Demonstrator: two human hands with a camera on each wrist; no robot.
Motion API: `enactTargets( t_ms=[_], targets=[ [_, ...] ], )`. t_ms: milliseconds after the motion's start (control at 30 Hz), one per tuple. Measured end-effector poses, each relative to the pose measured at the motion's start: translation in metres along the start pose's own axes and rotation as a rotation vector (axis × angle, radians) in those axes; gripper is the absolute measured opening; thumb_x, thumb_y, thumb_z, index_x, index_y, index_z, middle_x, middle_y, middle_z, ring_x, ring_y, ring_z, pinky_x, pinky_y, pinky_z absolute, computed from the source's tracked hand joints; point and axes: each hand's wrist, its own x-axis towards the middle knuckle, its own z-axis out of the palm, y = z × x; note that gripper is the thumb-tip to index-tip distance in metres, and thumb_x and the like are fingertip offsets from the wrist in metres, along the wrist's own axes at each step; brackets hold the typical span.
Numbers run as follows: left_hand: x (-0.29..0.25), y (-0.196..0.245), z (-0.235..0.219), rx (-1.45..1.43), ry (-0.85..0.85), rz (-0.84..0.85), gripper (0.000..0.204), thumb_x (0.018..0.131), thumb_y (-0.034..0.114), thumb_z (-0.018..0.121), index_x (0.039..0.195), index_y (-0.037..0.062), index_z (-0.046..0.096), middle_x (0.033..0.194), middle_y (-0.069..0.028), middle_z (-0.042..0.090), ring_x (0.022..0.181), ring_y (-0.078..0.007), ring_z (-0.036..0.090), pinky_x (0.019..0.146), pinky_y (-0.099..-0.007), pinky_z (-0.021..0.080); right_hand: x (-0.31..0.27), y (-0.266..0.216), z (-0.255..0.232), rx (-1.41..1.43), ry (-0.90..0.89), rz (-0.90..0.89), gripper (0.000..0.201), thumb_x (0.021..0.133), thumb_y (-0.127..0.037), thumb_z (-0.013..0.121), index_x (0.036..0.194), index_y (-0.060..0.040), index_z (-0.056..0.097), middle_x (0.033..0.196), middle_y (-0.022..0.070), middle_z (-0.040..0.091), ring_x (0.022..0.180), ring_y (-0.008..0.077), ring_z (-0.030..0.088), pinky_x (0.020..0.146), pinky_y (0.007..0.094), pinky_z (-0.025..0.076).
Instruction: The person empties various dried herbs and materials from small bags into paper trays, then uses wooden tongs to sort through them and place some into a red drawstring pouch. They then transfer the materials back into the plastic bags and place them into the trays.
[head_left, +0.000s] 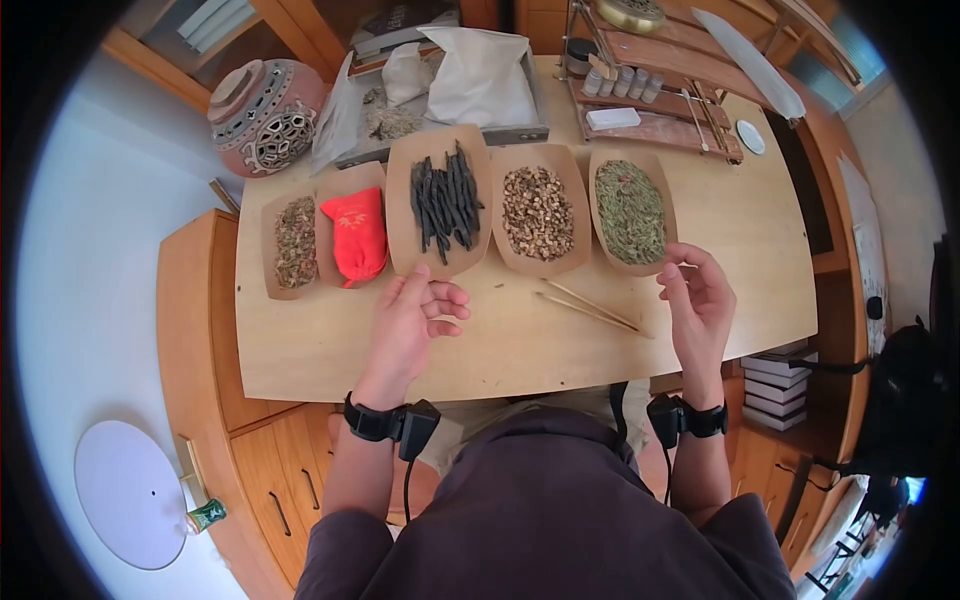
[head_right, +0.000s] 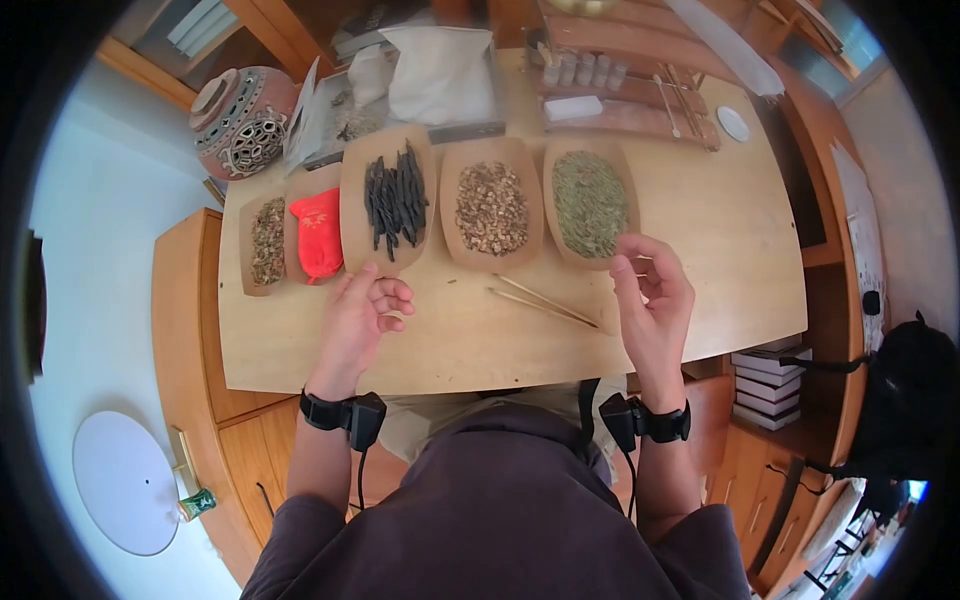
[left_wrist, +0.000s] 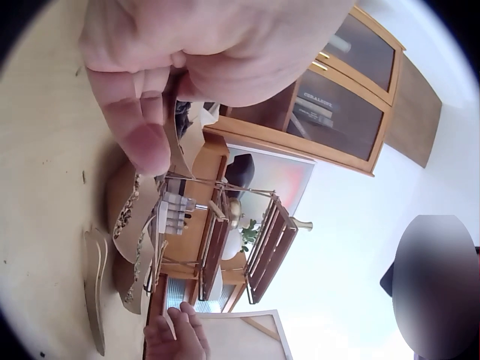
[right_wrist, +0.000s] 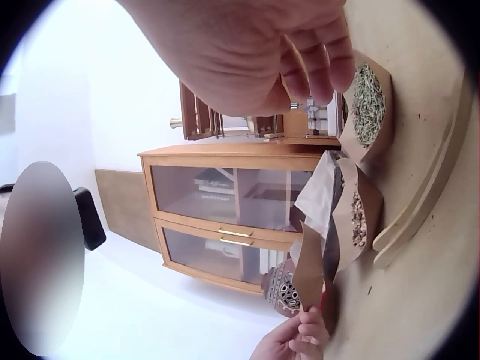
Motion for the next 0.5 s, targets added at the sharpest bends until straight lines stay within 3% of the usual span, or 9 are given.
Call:
enactTargets(
  t_ms=[167,300,367,500],
  targets=[
    [-0.006,0.018,0.004,0.161,-0.139,0.046,0.034,0.112,0.034,0.051,0.103,0.0019,0.055,0.083,-0.0121,0.07,0.074,-0.0179,0.07,0.059,-0.0297,0.058,0.009,-0.012,0.009,0.109,-0.044,0.076,0.022,0.102,-0.006,0.068,0.124,-0.0008,0.067,0.109,0.0024,0.071,0.094,0.0087,0.067,0.08,0.0253,0.055],
    [-0.008,0.03,0.022,0.247,-0.151,0.058,0.034,0.11,0.034,0.055,0.096,0.0033,0.057,0.075,-0.0109,0.066,0.066,-0.0176,0.066,0.057,-0.0297,0.055,0.024,-0.018,0.023,0.178,-0.029,-0.009,0.025,0.102,-0.007,0.068,0.126,-0.0005,0.067,0.114,0.0035,0.071,0.096,0.0104,0.068,0.082,0.027,0.056],
    [-0.005,0.033,0.025,0.292,-0.195,0.05,0.034,0.11,0.034,0.055,0.097,0.0028,0.058,0.075,-0.0109,0.066,0.065,-0.0179,0.065,0.057,-0.0305,0.055,0.031,-0.022,0.031,0.224,0.012,-0.057,0.026,0.102,-0.007,0.068,0.127,-0.0005,0.066,0.116,0.0042,0.071,0.095,0.0112,0.069,0.084,0.0273,0.057],
    [0.006,0.04,0.026,0.362,-0.329,0.0,0.035,0.111,0.035,0.052,0.105,0.0012,0.06,0.08,-0.0082,0.066,0.069,-0.0153,0.065,0.06,-0.0306,0.055,0.04,-0.014,0.032,0.203,-0.083,0.004,0.025,0.104,-0.007,0.065,0.128,0.0004,0.064,0.118,0.0054,0.07,0.096,0.0121,0.07,0.083,0.0273,0.058]
  ],
)
